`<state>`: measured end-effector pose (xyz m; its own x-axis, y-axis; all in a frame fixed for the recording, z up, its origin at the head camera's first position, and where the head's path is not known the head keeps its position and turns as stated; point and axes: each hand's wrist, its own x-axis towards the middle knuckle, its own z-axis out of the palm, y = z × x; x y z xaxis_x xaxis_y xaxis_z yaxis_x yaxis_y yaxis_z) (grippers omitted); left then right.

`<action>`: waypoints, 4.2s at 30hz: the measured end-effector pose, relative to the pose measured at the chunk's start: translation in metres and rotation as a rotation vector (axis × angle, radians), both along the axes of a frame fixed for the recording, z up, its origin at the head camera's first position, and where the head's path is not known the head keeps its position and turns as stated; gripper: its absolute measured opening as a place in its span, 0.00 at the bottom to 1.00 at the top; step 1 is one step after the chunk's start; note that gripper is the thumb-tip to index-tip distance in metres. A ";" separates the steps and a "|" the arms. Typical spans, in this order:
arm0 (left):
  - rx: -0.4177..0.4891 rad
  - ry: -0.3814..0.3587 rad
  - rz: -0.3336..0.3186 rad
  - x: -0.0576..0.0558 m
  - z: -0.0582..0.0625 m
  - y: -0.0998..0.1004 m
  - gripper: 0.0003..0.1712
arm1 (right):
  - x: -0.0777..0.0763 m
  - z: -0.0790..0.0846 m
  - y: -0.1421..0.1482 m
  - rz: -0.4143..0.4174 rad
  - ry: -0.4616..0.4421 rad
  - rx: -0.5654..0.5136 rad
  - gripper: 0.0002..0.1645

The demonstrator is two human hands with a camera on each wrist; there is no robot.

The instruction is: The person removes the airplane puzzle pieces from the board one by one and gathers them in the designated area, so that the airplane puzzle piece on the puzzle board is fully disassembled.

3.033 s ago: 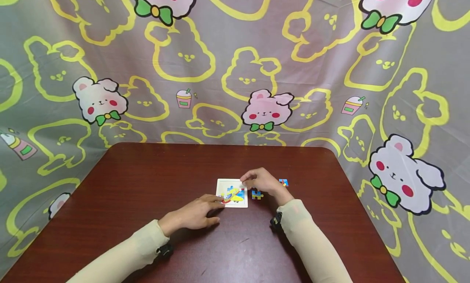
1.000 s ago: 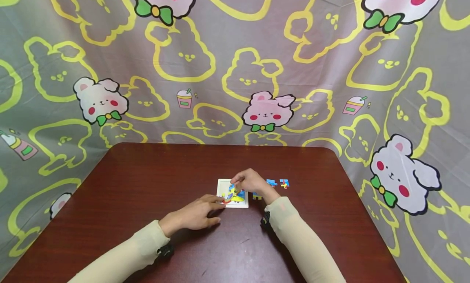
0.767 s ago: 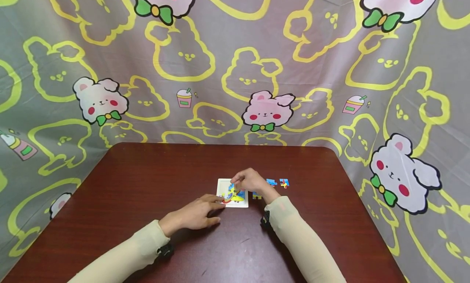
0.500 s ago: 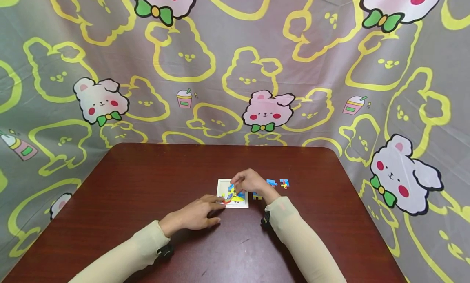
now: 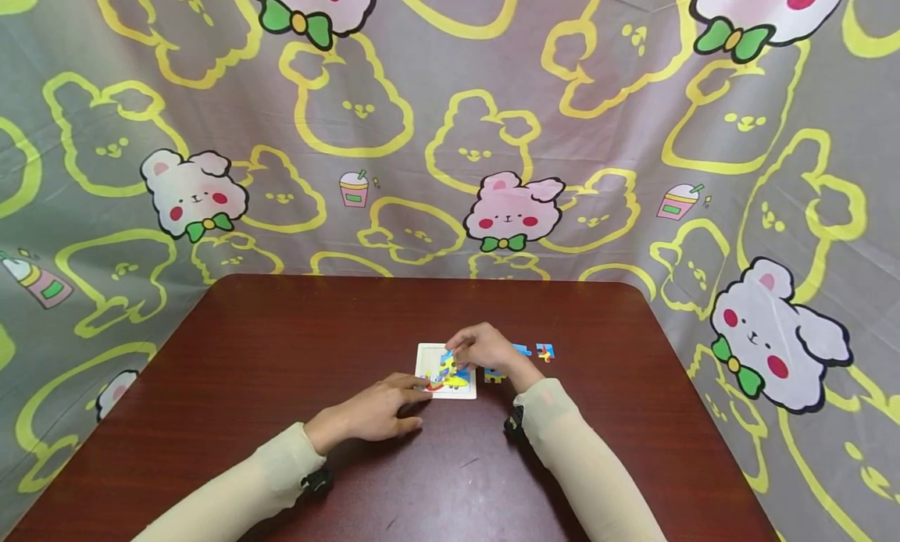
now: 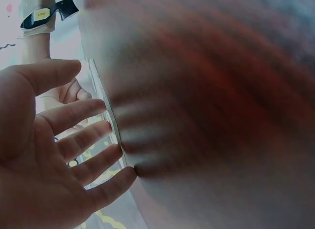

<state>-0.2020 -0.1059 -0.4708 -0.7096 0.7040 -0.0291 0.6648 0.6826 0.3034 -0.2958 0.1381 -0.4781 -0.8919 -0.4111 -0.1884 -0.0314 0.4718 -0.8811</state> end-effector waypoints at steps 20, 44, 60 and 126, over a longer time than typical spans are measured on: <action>0.003 0.002 0.008 0.000 0.000 0.001 0.28 | 0.002 0.012 0.047 -0.032 -0.032 0.006 0.14; 0.011 0.008 0.006 -0.002 0.000 0.002 0.29 | 0.009 0.008 0.102 -0.046 -0.030 0.037 0.16; 0.003 0.001 0.012 -0.001 0.000 0.002 0.29 | 0.014 0.006 0.118 -0.043 -0.042 0.079 0.16; -0.007 0.003 0.020 0.000 -0.001 0.002 0.29 | 0.005 0.007 0.038 -0.042 0.009 0.078 0.12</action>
<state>-0.2017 -0.1042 -0.4719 -0.7234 0.6897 -0.0315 0.6522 0.6975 0.2969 -0.2903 0.1765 -0.4714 -0.9096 -0.3580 -0.2108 -0.0177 0.5404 -0.8412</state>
